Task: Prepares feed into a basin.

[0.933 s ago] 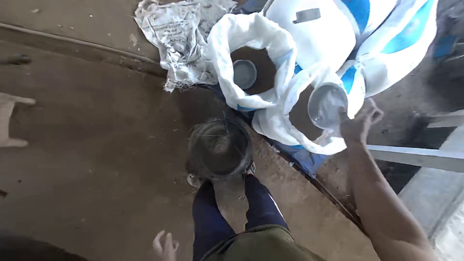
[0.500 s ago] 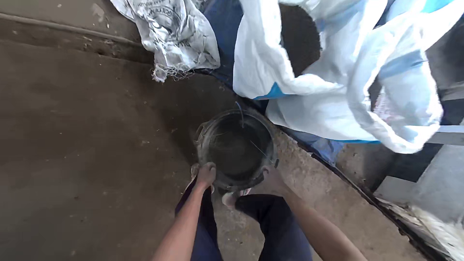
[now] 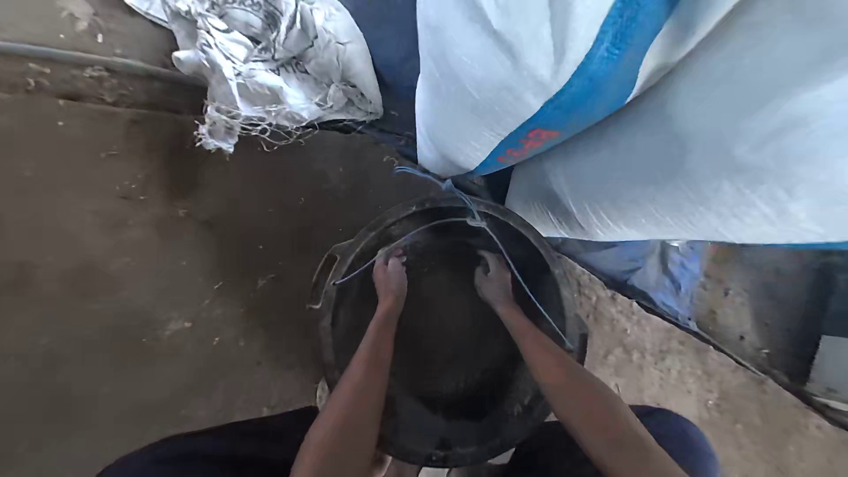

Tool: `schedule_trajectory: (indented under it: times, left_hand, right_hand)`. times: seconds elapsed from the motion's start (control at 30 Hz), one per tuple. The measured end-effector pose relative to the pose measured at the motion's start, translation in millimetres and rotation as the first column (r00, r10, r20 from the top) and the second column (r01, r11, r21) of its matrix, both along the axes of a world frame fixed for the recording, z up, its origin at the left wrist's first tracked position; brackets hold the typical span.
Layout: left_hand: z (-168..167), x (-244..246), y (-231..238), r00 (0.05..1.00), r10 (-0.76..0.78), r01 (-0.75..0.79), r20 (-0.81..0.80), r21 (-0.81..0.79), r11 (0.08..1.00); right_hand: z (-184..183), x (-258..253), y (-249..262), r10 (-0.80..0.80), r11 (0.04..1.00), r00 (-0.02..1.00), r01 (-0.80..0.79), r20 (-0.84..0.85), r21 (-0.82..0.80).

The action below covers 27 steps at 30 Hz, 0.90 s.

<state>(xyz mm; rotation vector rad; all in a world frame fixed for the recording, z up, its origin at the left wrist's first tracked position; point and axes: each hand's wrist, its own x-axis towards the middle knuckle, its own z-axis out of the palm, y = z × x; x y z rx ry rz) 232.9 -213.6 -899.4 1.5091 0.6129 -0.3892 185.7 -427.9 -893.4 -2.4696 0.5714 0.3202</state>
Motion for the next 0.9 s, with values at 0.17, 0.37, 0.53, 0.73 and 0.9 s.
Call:
schedule_trajectory:
  times: [0.17,0.37,0.53,0.73,0.9]
  left_hand:
    - [-24.9,-15.4,0.8,0.931,-0.362,0.345,0.046,0.212,0.914]
    - [-59.8,7.1,-1.7,0.635,-0.728,0.75,-0.258,0.435,0.499]
    - [-58.4,-5.5,8.2,0.456,-0.733,0.872,-0.505,0.418,0.254]
    - [-74.4,-48.6,39.5,0.499,-0.673,0.858,-0.546,0.202,0.473]
    - [-59.0,-101.2,33.9,0.618,-0.27,0.548,-0.739,0.158,0.822]
  right_hand:
    - [-20.3,26.9,8.6,0.335,0.942,0.932,-0.327,-0.136,0.076]
    - [-55.1,88.9,26.7,0.662,0.74,0.638,-0.638,-0.393,0.211]
    - [-88.8,81.7,-0.9,0.604,0.79,0.667,-0.574,-0.437,0.215]
    - [-79.8,8.1,-47.0,0.38,0.923,0.714,-0.333,-0.588,0.192]
    - [-67.9,-62.9,-41.7,0.09,0.963,0.674,0.129,-0.733,0.237]
